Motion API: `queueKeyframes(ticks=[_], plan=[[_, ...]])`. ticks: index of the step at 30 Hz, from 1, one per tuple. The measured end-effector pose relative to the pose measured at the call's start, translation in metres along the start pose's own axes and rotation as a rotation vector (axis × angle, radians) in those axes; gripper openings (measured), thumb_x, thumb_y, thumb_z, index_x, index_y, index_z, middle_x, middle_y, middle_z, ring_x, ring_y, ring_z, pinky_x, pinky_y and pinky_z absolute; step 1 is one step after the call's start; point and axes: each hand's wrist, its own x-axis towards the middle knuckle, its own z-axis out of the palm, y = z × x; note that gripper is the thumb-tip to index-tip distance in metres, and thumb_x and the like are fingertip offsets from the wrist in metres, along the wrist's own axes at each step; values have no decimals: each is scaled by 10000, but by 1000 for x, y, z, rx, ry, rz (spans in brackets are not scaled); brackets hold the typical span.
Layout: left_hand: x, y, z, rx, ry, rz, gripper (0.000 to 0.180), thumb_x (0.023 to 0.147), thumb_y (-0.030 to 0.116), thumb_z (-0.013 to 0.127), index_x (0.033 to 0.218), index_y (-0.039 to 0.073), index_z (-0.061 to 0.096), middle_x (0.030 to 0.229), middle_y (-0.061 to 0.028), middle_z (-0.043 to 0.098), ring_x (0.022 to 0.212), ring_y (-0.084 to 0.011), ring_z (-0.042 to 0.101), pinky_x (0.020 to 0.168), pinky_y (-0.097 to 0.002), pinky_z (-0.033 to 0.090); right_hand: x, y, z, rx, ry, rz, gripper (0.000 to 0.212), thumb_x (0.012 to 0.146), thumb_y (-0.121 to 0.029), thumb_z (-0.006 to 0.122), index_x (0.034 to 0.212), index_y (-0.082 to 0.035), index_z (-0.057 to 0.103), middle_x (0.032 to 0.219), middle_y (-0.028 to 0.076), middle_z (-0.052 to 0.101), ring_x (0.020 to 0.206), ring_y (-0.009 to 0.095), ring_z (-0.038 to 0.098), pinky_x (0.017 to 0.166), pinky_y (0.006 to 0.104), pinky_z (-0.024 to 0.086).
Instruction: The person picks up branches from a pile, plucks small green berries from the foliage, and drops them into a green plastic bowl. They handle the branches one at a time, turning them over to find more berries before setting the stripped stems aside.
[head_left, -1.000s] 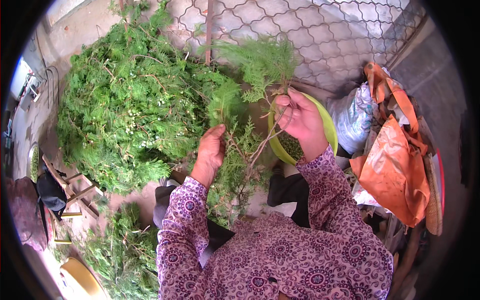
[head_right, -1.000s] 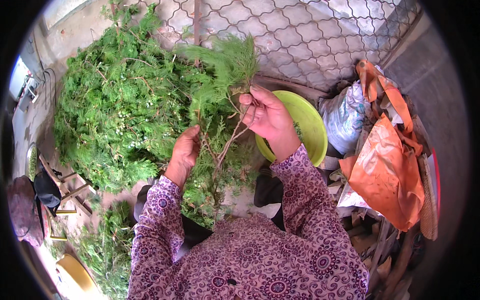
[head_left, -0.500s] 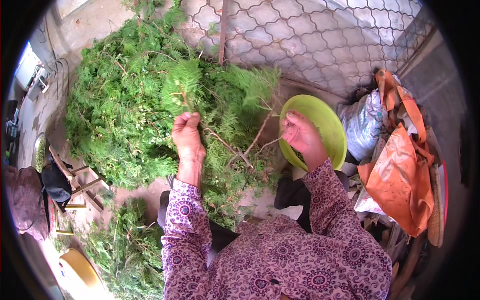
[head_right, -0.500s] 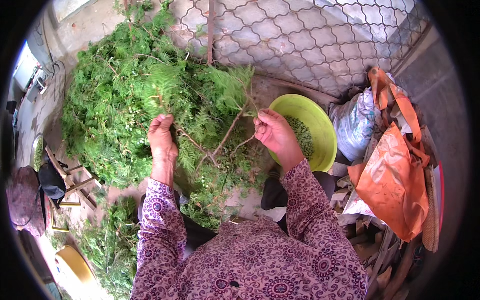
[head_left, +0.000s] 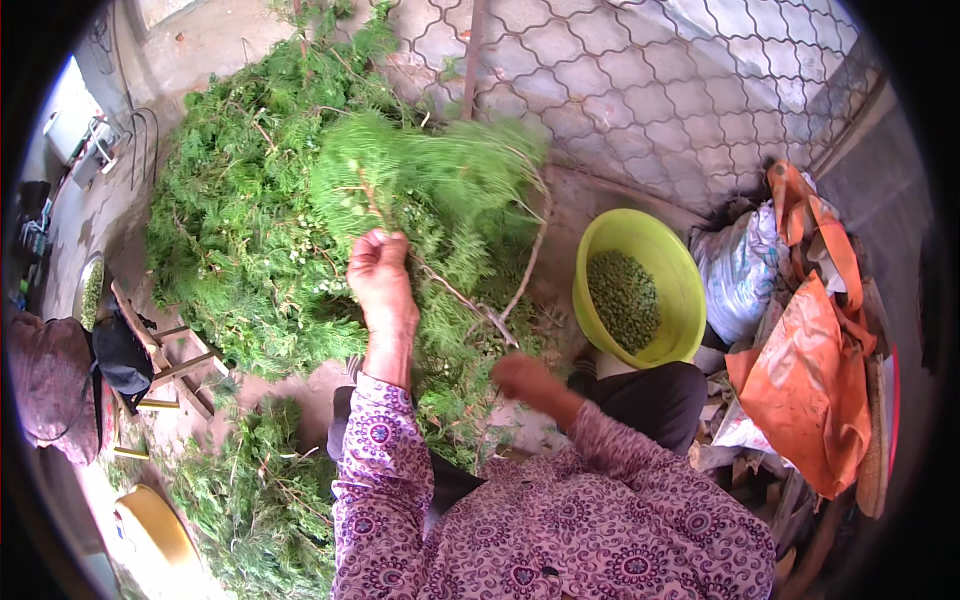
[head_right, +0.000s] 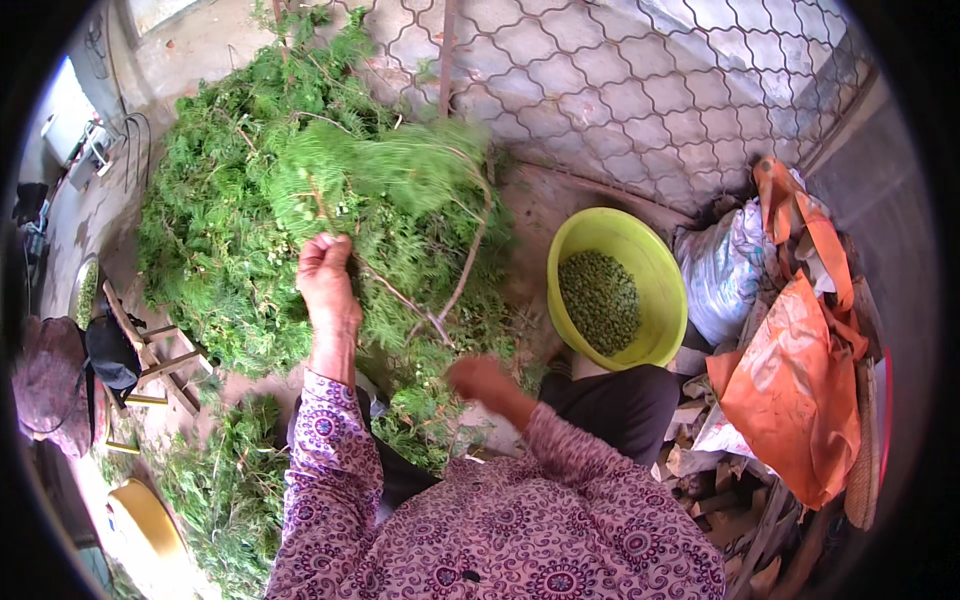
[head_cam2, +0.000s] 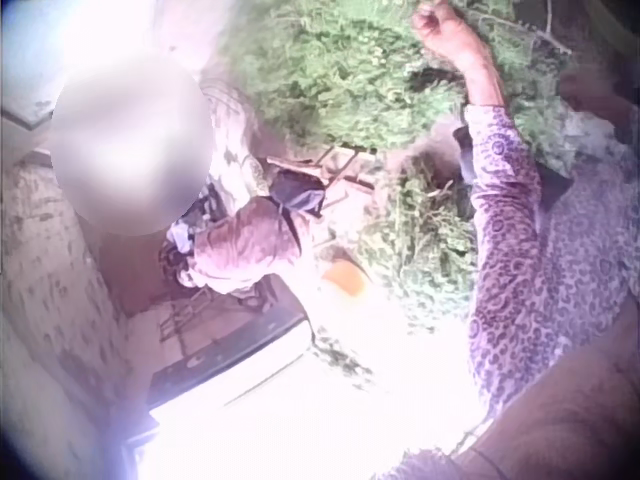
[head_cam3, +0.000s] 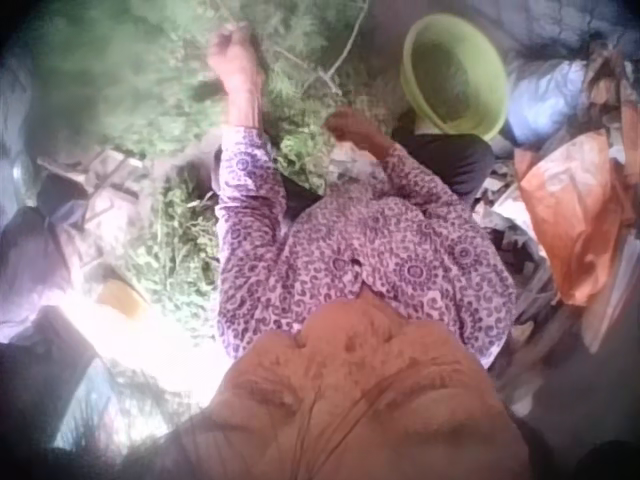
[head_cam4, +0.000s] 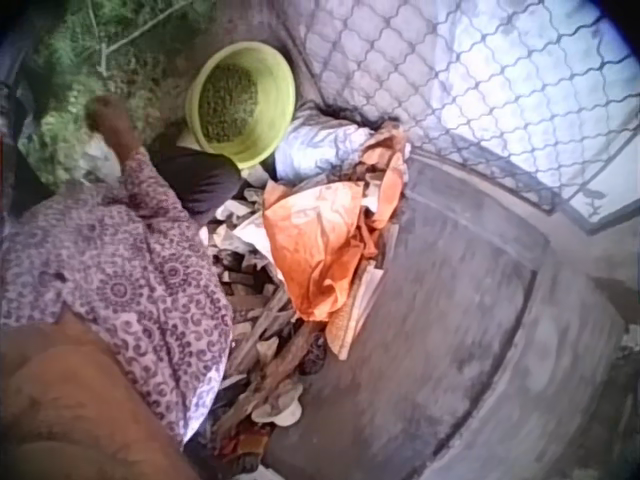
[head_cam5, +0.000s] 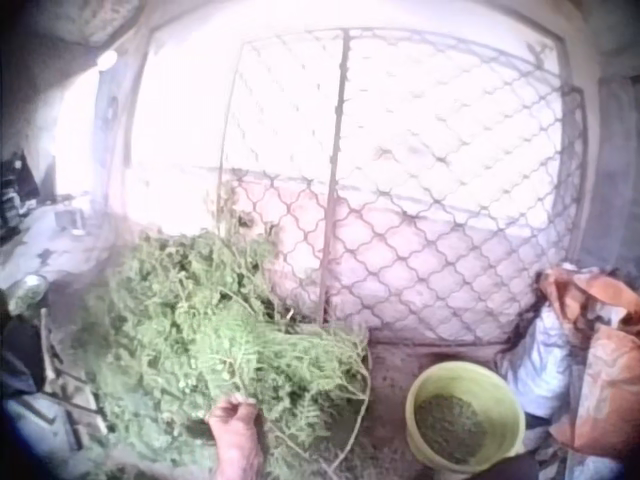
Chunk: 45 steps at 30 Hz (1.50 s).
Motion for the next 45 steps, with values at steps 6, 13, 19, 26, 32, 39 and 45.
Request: queueKeyframes(ticks=[6, 13, 19, 26, 32, 39, 45], plan=[[-20, -14, 15, 149, -141, -64, 138, 761, -72, 562, 830, 44, 532, 703, 40, 517, 610, -30, 446, 551, -181, 390, -6, -36, -18, -560, -384, -204, 296, 790, -217, 569, 1006, -17, 596, 819, 61, 634, 687, 160, 592, 632, 273, 475], [-35, -33, 9, 807, -320, 80, 123, 710, 70, 637, 787, 51, 543, 626, -21, 555, 565, -87, 503, 538, -240, 431, -35, -122, -105, -189, -328, -63, 234, 805, -137, 571, 995, -2, 583, 888, 60, 606, 783, 100, 570, 699, 244, 465], [-59, -41, 22, 1089, -527, 231, 121, 663, 63, 608, 774, 77, 561, 656, -114, 579, 618, -283, 583, 571, -358, 473, 6, -134, -119, -330, 474, -590, 376, 684, -126, 719, 988, 0, 537, 819, 75, 575, 673, 102, 540, 596, 241, 451], [-69, -57, 34, 1165, -688, 216, 123, 655, 53, 601, 770, 69, 561, 676, -107, 585, 647, -293, 570, 604, -384, 455, 37, -114, -134, -595, 526, -606, 341, 628, -140, 731, 895, -29, 550, 767, 95, 535, 645, 211, 534, 564, 310, 433], [-74, -68, 42, 1148, -762, 241, 117, 661, 50, 606, 761, 68, 548, 674, -100, 579, 646, -290, 561, 601, -381, 444, 41, -96, -156, -594, 406, -626, 217, 670, -144, 692, 783, -19, 556, 690, 105, 533, 613, 226, 539, 545, 319, 419], [-78, -73, 48, 1122, -834, 157, 118, 662, 42, 608, 756, 66, 541, 677, -104, 577, 646, -292, 556, 596, -382, 435, 44, -87, -169, -198, 310, -314, 171, 805, -186, 577, 813, -16, 559, 640, -6, 501, 576, 85, 488, 525, 236, 403], [-75, -68, 53, 1095, -840, 222, 108, 664, 34, 599, 746, 69, 538, 671, -104, 574, 624, -289, 550, 605, -382, 424, 45, -91, -169, 172, 215, -132, 256, 841, -287, 522, 730, -56, 530, 620, -27, 477, 525, 59, 425, 479, 210, 352]])
